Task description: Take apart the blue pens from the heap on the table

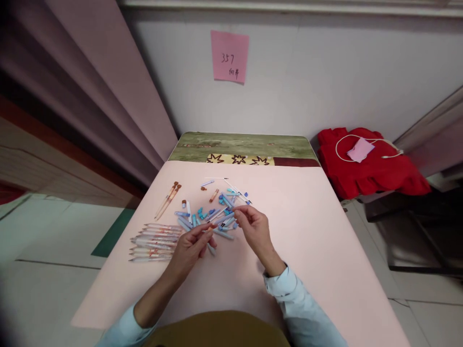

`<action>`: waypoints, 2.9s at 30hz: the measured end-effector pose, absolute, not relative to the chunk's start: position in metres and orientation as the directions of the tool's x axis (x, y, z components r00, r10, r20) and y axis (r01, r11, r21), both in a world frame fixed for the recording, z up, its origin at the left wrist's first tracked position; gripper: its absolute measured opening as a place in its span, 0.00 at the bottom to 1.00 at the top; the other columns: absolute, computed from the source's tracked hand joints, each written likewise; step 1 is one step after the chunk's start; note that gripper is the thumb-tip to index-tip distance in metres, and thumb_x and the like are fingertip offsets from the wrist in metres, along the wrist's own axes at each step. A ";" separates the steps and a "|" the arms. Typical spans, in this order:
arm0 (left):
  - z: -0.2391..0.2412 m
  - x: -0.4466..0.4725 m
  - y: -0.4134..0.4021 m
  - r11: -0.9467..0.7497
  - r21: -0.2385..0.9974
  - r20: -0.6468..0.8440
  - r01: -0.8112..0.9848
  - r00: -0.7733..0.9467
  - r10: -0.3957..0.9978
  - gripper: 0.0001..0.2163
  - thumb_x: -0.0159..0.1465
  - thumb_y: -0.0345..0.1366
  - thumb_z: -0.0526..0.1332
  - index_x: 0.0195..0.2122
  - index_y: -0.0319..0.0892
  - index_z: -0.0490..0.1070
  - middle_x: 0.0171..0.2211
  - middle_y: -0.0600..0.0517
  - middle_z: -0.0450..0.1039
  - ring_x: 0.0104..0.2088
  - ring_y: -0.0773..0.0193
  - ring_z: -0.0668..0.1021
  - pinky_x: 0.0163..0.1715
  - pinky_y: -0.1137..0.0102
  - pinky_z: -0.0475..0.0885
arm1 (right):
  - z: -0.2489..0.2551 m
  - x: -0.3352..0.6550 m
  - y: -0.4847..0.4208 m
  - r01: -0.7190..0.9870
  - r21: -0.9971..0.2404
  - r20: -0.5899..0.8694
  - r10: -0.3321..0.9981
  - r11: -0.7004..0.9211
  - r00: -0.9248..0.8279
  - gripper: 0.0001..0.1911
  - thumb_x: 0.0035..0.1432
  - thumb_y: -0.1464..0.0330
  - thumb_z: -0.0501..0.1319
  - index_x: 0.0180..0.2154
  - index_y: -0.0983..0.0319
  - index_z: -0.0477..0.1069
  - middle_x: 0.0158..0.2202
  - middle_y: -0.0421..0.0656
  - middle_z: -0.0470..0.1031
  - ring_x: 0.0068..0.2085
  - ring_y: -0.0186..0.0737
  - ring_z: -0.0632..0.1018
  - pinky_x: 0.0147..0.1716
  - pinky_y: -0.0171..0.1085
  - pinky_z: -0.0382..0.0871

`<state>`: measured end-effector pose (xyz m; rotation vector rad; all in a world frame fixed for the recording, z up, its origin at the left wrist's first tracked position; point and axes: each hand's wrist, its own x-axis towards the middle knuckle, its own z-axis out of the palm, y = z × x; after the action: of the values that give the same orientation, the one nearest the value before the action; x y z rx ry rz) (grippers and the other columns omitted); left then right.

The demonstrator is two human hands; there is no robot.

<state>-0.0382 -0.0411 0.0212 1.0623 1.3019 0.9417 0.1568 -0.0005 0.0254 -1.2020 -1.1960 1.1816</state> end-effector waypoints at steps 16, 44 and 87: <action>0.038 -0.105 -0.009 0.235 0.834 -0.127 0.500 -0.241 0.962 0.15 0.62 0.48 0.58 0.42 0.43 0.72 0.30 0.52 0.74 0.21 0.67 0.70 0.21 0.73 0.64 | -0.013 0.110 -0.035 0.674 -0.497 0.294 0.837 0.546 -0.461 0.12 0.59 0.66 0.64 0.46 0.59 0.73 0.45 0.48 0.76 0.44 0.47 0.73 0.44 0.43 0.67; 0.036 -0.136 0.042 -0.204 0.136 -0.292 0.969 0.236 0.927 0.15 0.53 0.25 0.59 0.41 0.48 0.72 0.41 0.50 0.72 0.43 0.58 0.75 0.37 0.70 0.65 | -0.033 0.136 -0.032 0.863 -0.091 0.411 0.808 0.497 -0.422 0.09 0.59 0.78 0.58 0.39 0.61 0.71 0.32 0.45 0.72 0.34 0.45 0.69 0.34 0.41 0.59; 0.008 -0.074 0.037 -0.436 0.439 -0.087 0.786 0.520 0.850 0.10 0.61 0.32 0.59 0.45 0.46 0.67 0.45 0.49 0.70 0.43 0.58 0.75 0.41 0.66 0.68 | -0.037 0.176 -0.038 0.839 -0.328 0.508 0.830 0.435 -0.231 0.09 0.65 0.68 0.58 0.41 0.60 0.77 0.41 0.47 0.78 0.42 0.44 0.76 0.42 0.40 0.64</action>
<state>-0.0740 0.0371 0.0077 2.3370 1.3413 0.2044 0.1763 -0.0375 -0.0369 -1.3979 -2.0632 -0.0190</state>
